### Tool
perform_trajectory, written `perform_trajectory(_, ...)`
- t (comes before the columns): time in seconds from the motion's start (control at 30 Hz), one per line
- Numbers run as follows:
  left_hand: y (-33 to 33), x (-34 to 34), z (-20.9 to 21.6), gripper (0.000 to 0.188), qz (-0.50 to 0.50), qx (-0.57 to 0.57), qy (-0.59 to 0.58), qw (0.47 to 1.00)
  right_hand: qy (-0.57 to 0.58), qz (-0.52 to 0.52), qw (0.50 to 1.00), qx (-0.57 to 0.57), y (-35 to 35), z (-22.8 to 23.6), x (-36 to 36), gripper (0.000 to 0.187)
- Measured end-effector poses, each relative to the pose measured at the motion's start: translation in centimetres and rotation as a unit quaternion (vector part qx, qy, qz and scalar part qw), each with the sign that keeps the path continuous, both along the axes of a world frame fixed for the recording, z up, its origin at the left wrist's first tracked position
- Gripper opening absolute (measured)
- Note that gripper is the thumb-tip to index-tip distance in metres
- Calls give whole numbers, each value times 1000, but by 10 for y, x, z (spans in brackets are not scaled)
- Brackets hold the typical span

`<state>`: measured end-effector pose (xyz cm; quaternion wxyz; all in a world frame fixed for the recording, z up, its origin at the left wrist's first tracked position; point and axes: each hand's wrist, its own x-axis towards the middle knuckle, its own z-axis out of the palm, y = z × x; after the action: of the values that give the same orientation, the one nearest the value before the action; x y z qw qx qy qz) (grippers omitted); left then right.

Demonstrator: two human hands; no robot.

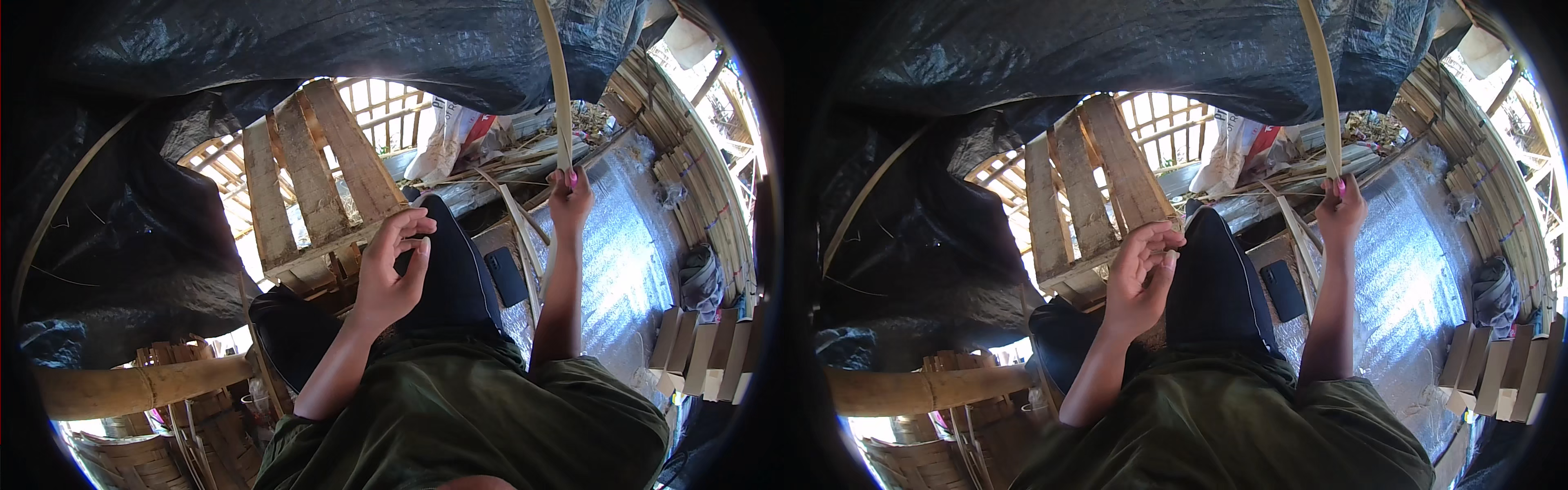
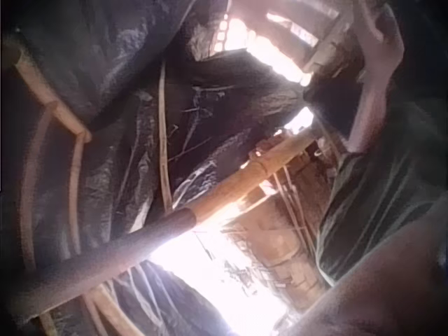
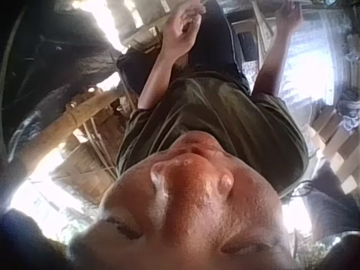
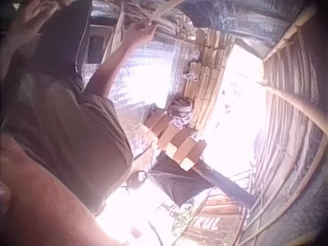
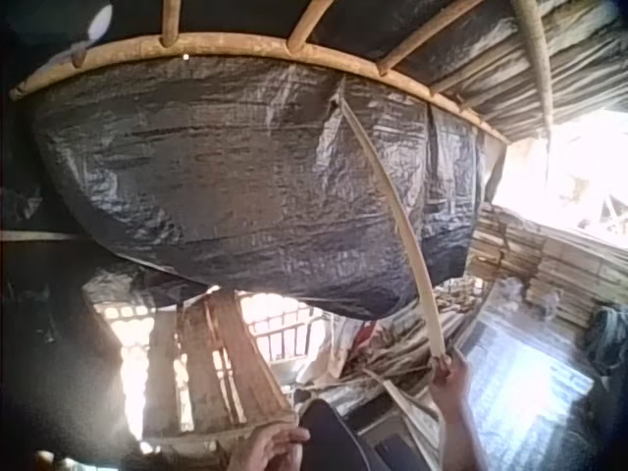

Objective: The person holds a bamboo strip against a wooden crate and repeatedly scrapes along its length using a knife, repositioning and turning the strip to shave different sides.

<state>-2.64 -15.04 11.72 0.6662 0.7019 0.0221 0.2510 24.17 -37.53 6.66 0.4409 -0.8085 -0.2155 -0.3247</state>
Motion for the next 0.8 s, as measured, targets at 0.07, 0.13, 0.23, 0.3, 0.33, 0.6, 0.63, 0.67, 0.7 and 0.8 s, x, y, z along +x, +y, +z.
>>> perform_trajectory(0.07, 5, -4, 2, 39, 8, 5, 3, 1000, -6, 12, 999, 36, -6, 1, 2, 9)
perform_trajectory(0.13, 8, -10, 4, 37, 41, 11, -35, 998, 11, 13, 999, -47, -22, 8, -5, 10)
perform_trajectory(0.23, 15, -17, 8, 37, 64, 29, -85, 994, 25, 62, 996, -60, -35, 10, -2, 9)
perform_trajectory(0.3, 20, -21, 14, 39, 100, 65, -117, 986, 59, 105, 989, -82, -38, 10, -2, 10)
perform_trajectory(0.33, 23, -22, 24, 39, 99, 66, -117, 986, 59, 105, 989, -81, -38, 11, -3, 10)
perform_trajectory(0.6, 73, -32, 39, 65, 270, 592, 140, 747, 128, 305, 929, -166, 10, 25, -34, 12)
perform_trajectory(0.63, 82, -38, 28, 64, 229, 569, 175, 770, 104, 319, 919, -206, 19, 31, -41, 11)
perform_trajectory(0.67, 90, -41, 18, 64, 186, 545, 209, 790, 79, 331, 908, -244, 26, 34, -45, 12)
perform_trajectory(0.7, 95, -44, 9, 53, 170, 548, 210, 792, 86, 356, 894, -258, 30, 34, -44, 12)
perform_trajectory(0.8, 103, -48, 7, 36, 75, 449, 361, 814, 99, 392, 885, -230, 49, 26, -47, 13)
